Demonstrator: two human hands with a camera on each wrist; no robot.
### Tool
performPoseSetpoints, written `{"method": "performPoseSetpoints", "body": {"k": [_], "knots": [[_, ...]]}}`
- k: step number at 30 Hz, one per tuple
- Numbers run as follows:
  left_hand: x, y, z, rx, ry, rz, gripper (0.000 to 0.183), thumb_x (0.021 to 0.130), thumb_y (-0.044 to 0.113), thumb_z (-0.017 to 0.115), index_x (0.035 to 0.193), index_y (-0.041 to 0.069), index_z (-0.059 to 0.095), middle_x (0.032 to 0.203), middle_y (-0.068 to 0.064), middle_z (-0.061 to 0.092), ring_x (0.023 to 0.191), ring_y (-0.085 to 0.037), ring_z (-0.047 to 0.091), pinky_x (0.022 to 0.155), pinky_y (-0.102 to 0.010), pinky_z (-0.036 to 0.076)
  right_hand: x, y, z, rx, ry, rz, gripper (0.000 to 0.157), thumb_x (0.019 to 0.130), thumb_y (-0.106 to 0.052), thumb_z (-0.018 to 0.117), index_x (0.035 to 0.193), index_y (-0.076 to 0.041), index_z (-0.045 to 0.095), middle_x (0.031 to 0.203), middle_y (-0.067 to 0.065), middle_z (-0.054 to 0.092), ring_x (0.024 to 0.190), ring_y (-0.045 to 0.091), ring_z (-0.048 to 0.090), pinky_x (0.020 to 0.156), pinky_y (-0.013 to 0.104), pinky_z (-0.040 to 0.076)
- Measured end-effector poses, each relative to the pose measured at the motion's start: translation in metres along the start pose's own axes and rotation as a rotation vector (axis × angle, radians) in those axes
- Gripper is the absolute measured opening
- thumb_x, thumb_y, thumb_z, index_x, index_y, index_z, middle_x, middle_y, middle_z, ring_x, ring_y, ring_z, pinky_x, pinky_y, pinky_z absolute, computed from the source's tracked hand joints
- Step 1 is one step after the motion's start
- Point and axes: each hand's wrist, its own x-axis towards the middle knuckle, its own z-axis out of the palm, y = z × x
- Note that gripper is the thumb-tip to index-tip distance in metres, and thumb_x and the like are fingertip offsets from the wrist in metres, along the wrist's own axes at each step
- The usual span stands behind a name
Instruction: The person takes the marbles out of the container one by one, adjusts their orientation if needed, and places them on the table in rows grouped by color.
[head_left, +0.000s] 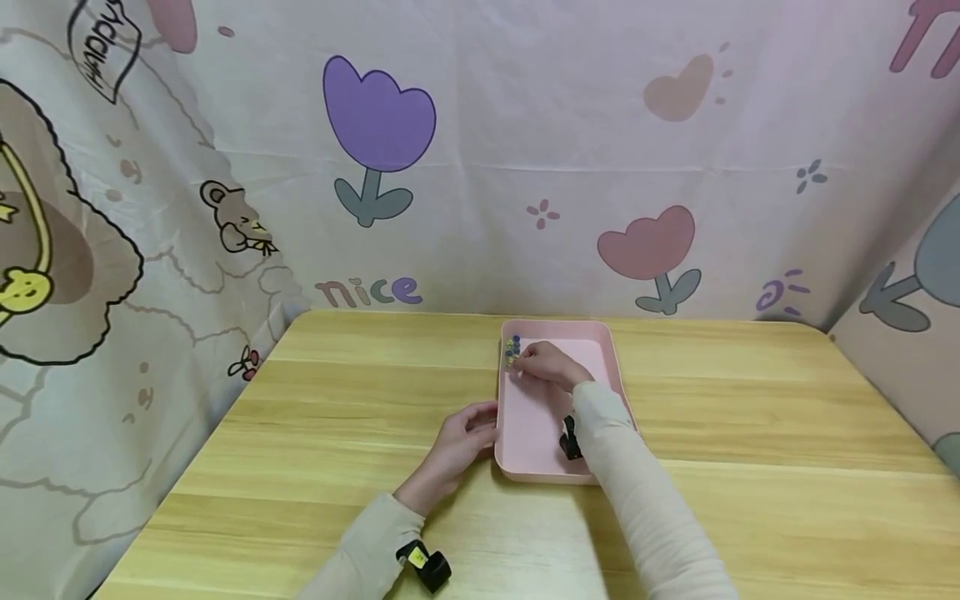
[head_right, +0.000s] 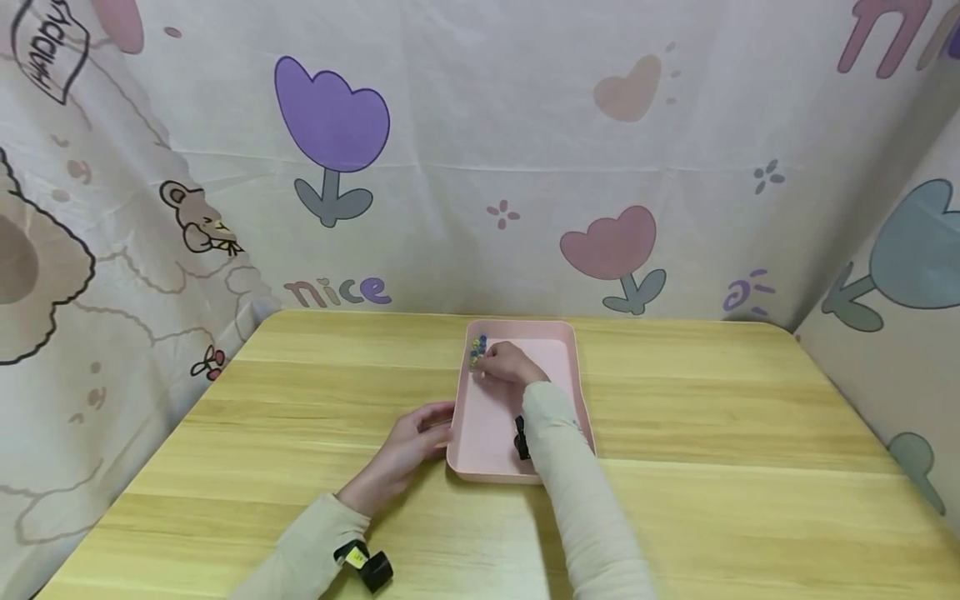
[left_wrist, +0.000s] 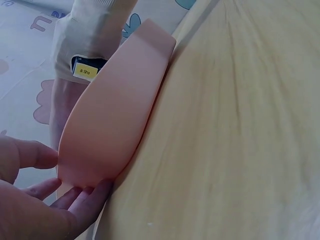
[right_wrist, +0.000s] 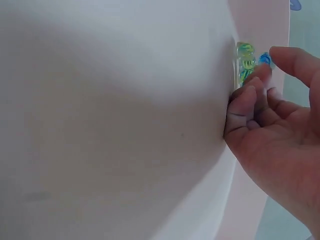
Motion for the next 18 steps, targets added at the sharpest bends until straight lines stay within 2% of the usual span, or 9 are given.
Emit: {"method": "performPoseSetpoints", "body": {"k": [9, 15, 18], "knots": [[0.000, -0.002, 0.000, -0.001, -0.012, 0.002, 0.045, 0.090, -0.008, 0.053, 0.133, -0.016, 0.043, 0.129, -0.032, 0.050, 0.116, -0.039, 0.052, 0.089, -0.040, 0.054, -0.005, 0.004, -0.010, 0.024, -0.032, -0.017, 0.020, 0.094, -0.012, 0.059, 0.087, 0.007, 0.060, 0.065, 0.001, 0.048, 0.060, 0.011, 0.043, 0.057, 0.022, 0.037], [-0.001, -0.002, -0.001, 0.002, -0.007, 0.001, 0.046, 0.090, -0.008, 0.053, 0.134, -0.016, 0.042, 0.131, -0.032, 0.049, 0.119, -0.041, 0.050, 0.090, -0.040, 0.054, -0.018, -0.006, -0.021, 0.107, -0.075, -0.010, 0.020, 0.095, -0.008, 0.055, 0.100, 0.012, 0.056, 0.071, 0.006, 0.053, 0.063, 0.013, 0.049, 0.061, 0.026, 0.048], [-0.001, -0.001, -0.002, 0.004, -0.005, 0.001, 0.046, 0.091, -0.007, 0.054, 0.134, -0.015, 0.043, 0.131, -0.031, 0.049, 0.119, -0.040, 0.050, 0.090, -0.040, 0.054, -0.024, -0.013, -0.026, 0.128, -0.072, -0.027, 0.017, 0.095, -0.008, 0.055, 0.095, 0.008, 0.056, 0.072, 0.007, 0.054, 0.064, 0.015, 0.051, 0.064, 0.029, 0.051]]}}
